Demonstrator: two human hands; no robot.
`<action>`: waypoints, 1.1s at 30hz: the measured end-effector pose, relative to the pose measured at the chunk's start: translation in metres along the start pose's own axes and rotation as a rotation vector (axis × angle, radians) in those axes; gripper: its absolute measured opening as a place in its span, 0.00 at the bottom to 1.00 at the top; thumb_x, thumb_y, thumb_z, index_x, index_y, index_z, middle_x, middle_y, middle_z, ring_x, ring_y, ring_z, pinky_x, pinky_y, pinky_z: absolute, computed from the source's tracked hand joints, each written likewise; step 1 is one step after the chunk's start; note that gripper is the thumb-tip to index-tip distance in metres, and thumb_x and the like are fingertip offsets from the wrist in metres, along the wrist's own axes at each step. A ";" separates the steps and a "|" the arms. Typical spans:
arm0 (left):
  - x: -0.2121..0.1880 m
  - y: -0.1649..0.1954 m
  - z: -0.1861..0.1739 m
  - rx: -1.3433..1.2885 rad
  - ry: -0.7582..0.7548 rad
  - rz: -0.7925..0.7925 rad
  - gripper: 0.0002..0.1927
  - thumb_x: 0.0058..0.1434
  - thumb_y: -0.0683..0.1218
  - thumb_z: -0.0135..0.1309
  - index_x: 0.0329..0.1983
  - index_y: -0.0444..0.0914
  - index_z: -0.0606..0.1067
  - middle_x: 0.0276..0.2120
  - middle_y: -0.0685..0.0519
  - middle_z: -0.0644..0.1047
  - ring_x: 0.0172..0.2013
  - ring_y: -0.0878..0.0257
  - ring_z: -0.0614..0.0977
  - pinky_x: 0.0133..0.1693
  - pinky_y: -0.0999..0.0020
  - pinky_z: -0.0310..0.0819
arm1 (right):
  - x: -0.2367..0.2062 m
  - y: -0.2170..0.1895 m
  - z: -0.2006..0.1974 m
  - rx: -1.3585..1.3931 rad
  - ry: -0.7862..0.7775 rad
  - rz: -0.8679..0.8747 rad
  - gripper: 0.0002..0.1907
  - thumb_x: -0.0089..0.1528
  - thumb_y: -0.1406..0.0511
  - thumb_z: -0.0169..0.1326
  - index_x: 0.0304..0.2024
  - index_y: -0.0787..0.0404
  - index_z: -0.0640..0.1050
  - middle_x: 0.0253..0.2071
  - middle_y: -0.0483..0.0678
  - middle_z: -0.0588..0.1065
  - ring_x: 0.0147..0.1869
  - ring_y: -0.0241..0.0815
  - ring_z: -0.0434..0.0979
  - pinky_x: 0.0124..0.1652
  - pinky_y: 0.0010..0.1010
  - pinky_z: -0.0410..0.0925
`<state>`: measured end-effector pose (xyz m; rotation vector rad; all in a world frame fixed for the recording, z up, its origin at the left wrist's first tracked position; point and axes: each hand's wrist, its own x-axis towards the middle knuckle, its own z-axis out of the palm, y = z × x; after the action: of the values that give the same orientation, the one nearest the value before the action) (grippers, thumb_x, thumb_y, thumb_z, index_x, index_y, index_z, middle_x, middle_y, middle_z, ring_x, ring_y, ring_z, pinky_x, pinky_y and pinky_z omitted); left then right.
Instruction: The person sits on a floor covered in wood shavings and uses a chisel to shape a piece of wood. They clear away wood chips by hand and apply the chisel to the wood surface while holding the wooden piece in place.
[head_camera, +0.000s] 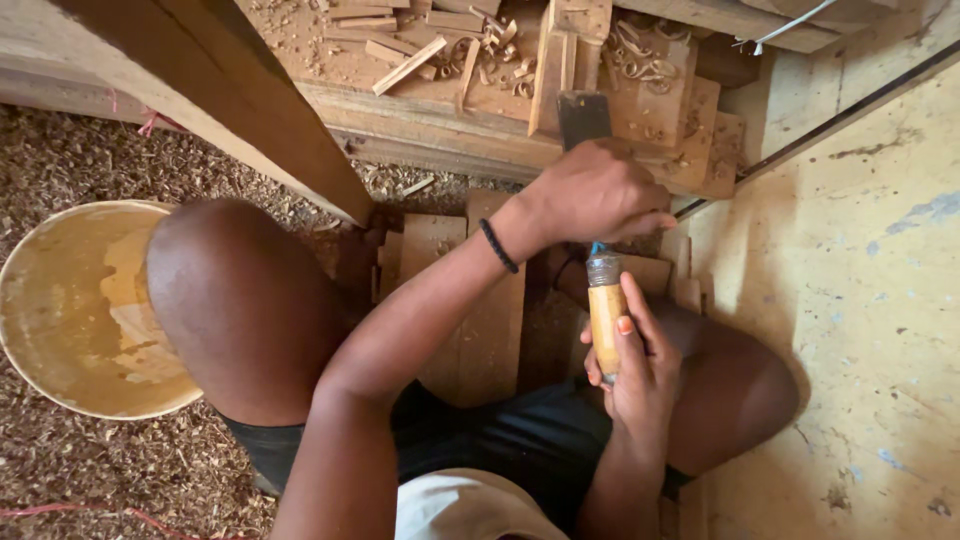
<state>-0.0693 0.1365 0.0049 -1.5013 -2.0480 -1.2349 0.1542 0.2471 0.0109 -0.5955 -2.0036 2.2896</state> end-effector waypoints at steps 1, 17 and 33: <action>0.000 0.001 -0.001 -0.015 0.000 -0.027 0.17 0.65 0.55 0.58 0.23 0.42 0.76 0.22 0.53 0.79 0.25 0.51 0.82 0.28 0.55 0.74 | 0.001 0.000 -0.001 -0.019 -0.003 0.002 0.30 0.70 0.60 0.49 0.72 0.64 0.65 0.34 0.57 0.75 0.21 0.36 0.69 0.20 0.23 0.64; 0.000 -0.025 -0.003 -0.051 -0.145 -0.193 0.23 0.65 0.60 0.58 0.18 0.43 0.78 0.16 0.47 0.76 0.18 0.47 0.79 0.25 0.52 0.74 | 0.002 -0.009 0.035 -0.129 -0.002 0.033 0.28 0.72 0.62 0.45 0.74 0.58 0.64 0.33 0.51 0.72 0.26 0.35 0.69 0.23 0.25 0.67; 0.004 -0.076 0.001 0.048 -0.108 -0.156 0.18 0.62 0.58 0.59 0.23 0.42 0.79 0.22 0.45 0.78 0.25 0.44 0.80 0.27 0.49 0.74 | 0.038 -0.001 0.080 -0.210 -0.033 0.015 0.29 0.72 0.53 0.44 0.74 0.49 0.65 0.28 0.47 0.70 0.20 0.32 0.67 0.19 0.21 0.63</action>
<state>-0.1379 0.1340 -0.0270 -1.4393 -2.2863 -1.1734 0.0935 0.1819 0.0089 -0.5890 -2.2808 2.1260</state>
